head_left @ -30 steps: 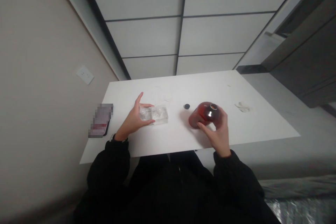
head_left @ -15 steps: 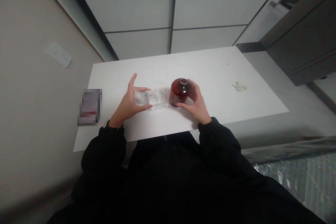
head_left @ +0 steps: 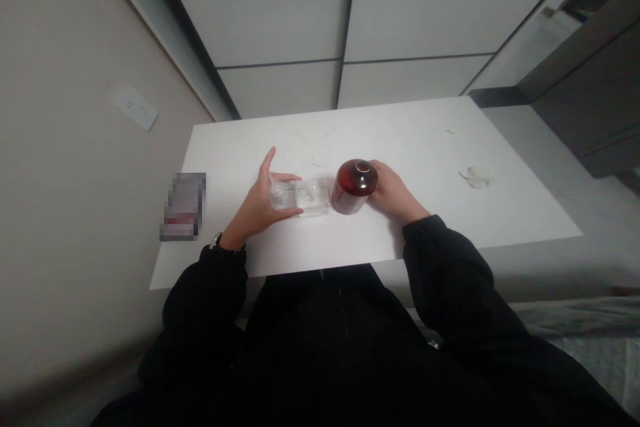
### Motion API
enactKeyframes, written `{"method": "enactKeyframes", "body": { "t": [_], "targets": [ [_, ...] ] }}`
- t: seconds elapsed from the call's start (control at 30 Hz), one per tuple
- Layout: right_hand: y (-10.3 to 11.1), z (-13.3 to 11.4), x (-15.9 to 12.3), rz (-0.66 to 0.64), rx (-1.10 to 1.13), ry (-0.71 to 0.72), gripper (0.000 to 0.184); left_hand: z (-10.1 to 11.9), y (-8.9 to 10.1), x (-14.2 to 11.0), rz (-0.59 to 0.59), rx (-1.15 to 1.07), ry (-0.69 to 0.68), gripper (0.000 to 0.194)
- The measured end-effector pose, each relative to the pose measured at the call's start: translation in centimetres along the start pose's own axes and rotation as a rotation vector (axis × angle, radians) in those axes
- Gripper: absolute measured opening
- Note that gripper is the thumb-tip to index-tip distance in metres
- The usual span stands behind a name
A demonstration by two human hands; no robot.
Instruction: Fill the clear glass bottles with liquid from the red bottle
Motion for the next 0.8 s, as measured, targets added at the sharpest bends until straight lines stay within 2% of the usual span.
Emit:
{"method": "enactKeyframes", "body": {
  "t": [0.13,0.27,0.37,0.43,0.53,0.6,0.7,0.8],
  "targets": [
    [0.0,0.2,-0.4,0.082,0.077,-0.031,0.015,0.1,-0.1,-0.1,0.002,0.003,-0.019,0.132],
    [2.6,-0.1,-0.9,0.337,0.384,-0.095,0.019,0.1,-0.2,-0.1,0.003,0.012,-0.013,0.130],
    [4.8,-2.2,-1.0,0.531,0.601,-0.048,0.027,-0.1,-0.2,-0.1,0.001,0.018,-0.012,0.130],
    [5.7,-4.3,-0.9,0.602,0.661,0.036,0.023,-0.2,-0.3,-0.1,-0.003,0.021,-0.023,0.131],
    [5.9,-7.1,-0.7,0.624,0.711,0.149,0.015,-0.3,-0.2,-0.1,0.002,0.020,-0.023,0.132],
    [5.3,-8.0,-0.5,0.599,0.744,0.178,0.012,-0.3,-0.2,-0.2,0.004,0.022,-0.015,0.130],
    [4.3,-8.1,-0.3,0.569,0.789,0.165,0.009,-0.3,-0.2,-0.2,-0.003,0.022,-0.014,0.131],
    [4.0,-7.9,-0.4,0.596,0.808,0.163,0.012,-0.1,-0.2,-0.1,-0.012,0.013,-0.024,0.132]
  ]
}}
Point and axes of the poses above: each hand's wrist, its own x-axis towards the middle knuckle, its own y-axis out of the back of the hand, z = x × y, the point moved 5 cm from there along x, towards the middle knuckle, and after that the axes turned 4 degrees about -x, right-handed, at the moved point
